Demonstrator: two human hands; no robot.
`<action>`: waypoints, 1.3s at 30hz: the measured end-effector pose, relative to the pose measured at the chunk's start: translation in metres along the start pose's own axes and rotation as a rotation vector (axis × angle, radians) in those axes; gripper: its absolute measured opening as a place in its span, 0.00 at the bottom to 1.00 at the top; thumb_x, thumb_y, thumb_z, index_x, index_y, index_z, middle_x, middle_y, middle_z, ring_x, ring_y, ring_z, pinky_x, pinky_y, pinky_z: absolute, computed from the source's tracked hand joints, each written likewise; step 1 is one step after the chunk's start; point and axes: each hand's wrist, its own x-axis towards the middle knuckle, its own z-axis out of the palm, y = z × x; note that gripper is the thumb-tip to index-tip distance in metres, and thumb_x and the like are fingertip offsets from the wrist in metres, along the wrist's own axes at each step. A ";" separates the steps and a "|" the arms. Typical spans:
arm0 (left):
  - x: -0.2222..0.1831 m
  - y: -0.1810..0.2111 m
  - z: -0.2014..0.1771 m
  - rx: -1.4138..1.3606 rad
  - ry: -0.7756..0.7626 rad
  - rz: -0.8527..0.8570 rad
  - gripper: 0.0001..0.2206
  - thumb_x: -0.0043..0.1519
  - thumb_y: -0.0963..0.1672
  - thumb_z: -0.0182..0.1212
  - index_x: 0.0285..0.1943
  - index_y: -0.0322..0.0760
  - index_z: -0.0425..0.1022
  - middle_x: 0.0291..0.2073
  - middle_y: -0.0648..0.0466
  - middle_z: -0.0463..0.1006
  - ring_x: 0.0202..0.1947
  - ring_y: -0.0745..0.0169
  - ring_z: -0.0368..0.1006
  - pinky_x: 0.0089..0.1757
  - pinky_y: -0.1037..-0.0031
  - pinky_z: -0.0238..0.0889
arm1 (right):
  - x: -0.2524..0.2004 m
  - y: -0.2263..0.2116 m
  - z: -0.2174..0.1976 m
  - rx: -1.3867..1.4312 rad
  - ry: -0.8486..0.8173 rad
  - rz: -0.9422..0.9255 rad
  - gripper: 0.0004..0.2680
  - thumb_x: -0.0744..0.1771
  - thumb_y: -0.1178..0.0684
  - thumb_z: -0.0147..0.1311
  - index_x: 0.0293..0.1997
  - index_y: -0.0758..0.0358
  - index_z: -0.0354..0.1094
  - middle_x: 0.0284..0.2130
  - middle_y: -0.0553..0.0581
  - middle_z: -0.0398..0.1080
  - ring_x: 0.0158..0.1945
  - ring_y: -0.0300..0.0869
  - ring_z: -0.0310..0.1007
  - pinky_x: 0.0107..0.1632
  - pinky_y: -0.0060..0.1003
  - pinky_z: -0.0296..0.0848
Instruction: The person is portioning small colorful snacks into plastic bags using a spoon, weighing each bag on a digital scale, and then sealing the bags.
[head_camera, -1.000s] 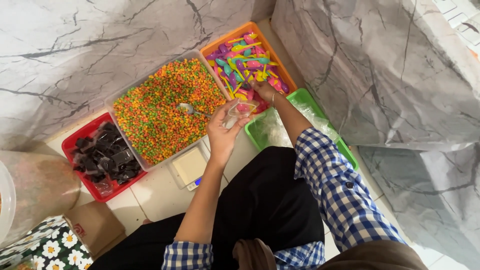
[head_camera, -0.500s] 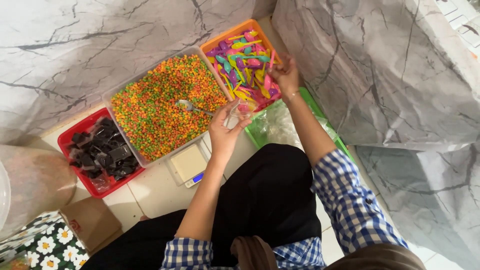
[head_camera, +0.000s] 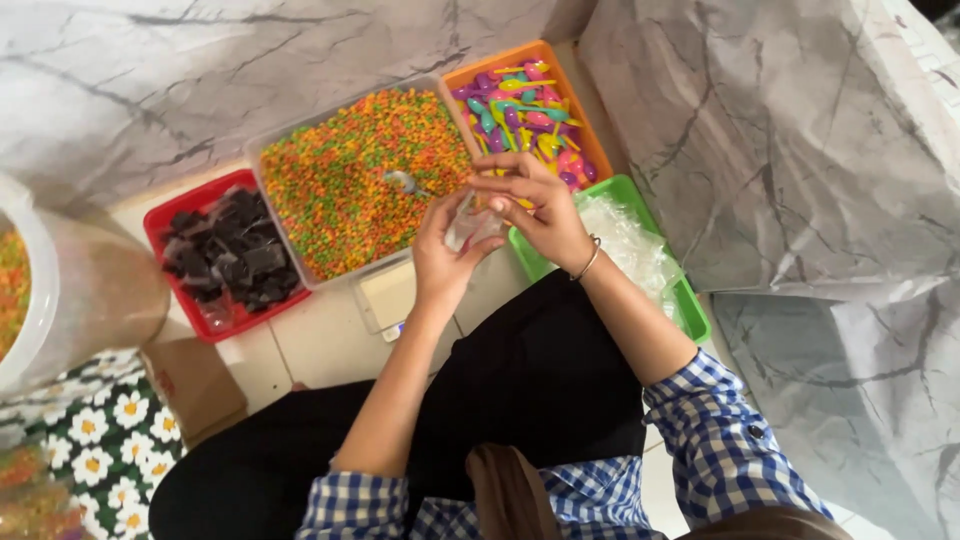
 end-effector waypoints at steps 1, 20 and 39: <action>-0.003 0.009 -0.016 0.000 0.016 0.000 0.35 0.43 0.48 0.84 0.61 0.39 0.75 0.50 0.48 0.78 0.54 0.48 0.76 0.57 0.61 0.65 | 0.004 0.001 0.001 0.001 -0.015 -0.006 0.09 0.69 0.53 0.58 0.54 0.56 0.77 0.56 0.59 0.70 0.51 0.44 0.75 0.55 0.37 0.72; -0.014 -0.062 -0.204 0.216 0.346 0.078 0.31 0.49 0.48 0.82 0.63 0.39 0.77 0.49 0.46 0.79 0.51 0.46 0.77 0.55 0.62 0.66 | -0.008 0.229 0.098 -0.927 -0.549 0.887 0.17 0.64 0.34 0.60 0.48 0.52 0.79 0.48 0.62 0.77 0.57 0.60 0.75 0.58 0.55 0.73; 0.000 -0.122 -0.214 0.447 0.202 -0.252 0.33 0.51 0.56 0.77 0.63 0.43 0.76 0.57 0.51 0.73 0.54 0.40 0.76 0.54 0.58 0.69 | 0.102 0.198 0.179 -0.370 0.099 0.292 0.07 0.70 0.59 0.57 0.51 0.60 0.78 0.44 0.63 0.78 0.50 0.56 0.77 0.52 0.48 0.79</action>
